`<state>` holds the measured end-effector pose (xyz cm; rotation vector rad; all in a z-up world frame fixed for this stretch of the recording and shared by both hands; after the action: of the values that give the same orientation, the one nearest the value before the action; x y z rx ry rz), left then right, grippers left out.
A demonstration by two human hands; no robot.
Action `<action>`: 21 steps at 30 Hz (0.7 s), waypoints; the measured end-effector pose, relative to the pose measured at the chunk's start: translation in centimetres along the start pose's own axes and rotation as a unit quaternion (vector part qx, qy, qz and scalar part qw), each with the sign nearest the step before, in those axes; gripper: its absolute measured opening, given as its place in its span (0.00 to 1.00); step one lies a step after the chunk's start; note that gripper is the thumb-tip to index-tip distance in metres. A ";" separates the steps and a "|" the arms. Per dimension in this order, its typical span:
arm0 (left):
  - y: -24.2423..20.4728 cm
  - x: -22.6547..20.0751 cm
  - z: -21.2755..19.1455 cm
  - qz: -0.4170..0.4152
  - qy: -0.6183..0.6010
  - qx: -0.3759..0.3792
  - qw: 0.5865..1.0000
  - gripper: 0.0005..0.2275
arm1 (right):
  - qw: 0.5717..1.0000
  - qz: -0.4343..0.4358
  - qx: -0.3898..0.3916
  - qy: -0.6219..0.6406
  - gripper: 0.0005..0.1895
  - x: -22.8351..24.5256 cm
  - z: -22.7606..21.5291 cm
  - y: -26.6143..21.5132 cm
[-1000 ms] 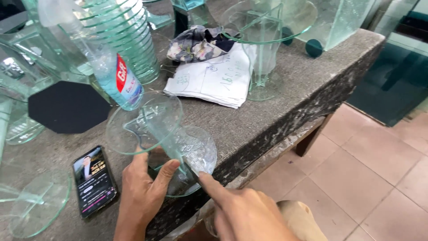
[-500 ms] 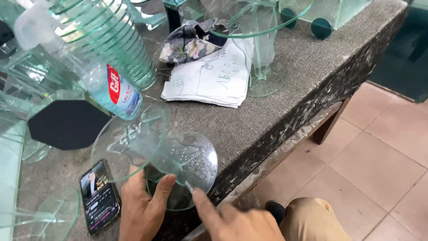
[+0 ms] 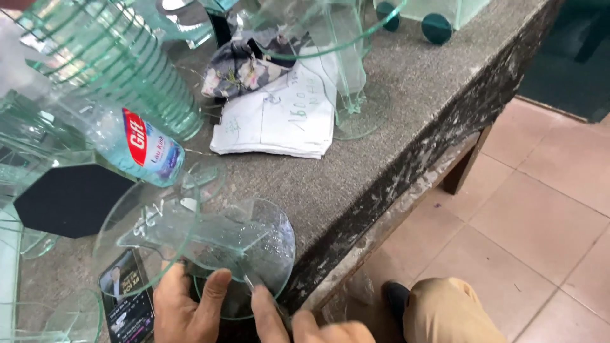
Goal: Scraping excess glue from the joints of glass cake stands using a small blade.
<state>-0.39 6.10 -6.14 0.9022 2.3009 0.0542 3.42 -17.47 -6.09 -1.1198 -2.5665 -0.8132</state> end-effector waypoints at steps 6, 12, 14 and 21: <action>0.0 0.1 0.2 0.054 -0.001 -0.013 0.998 0.31 | 0.999 0.031 -0.012 -0.004 0.37 0.3 0.2 -0.4; -0.1 -1.2 -0.3 0.005 -0.021 0.010 1.000 0.24 | 0.998 0.023 -0.027 -0.057 0.42 -0.1 1.9 0.0; -0.3 -2.2 -0.7 0.012 -0.023 0.007 1.000 0.24 | 0.998 0.015 -0.013 -0.054 0.42 -0.6 -0.6 1.4; -0.7 -5.1 -1.5 0.017 -0.076 0.030 0.997 0.24 | 0.923 0.086 0.374 -0.007 0.56 -4.3 -3.6 3.3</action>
<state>1.04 2.70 -2.29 0.9434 2.1568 -0.0674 8.74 -20.33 -3.58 -1.0462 -2.3760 0.2265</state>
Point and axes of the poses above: each hand's wrist, its own y-axis towards the middle knuckle, its own z-axis out of the palm, x = y × z, the point moved 2 cm from there along y, towards the middle knuckle, and after that the axes turned 9 degrees about -x, right-handed, at the moved point
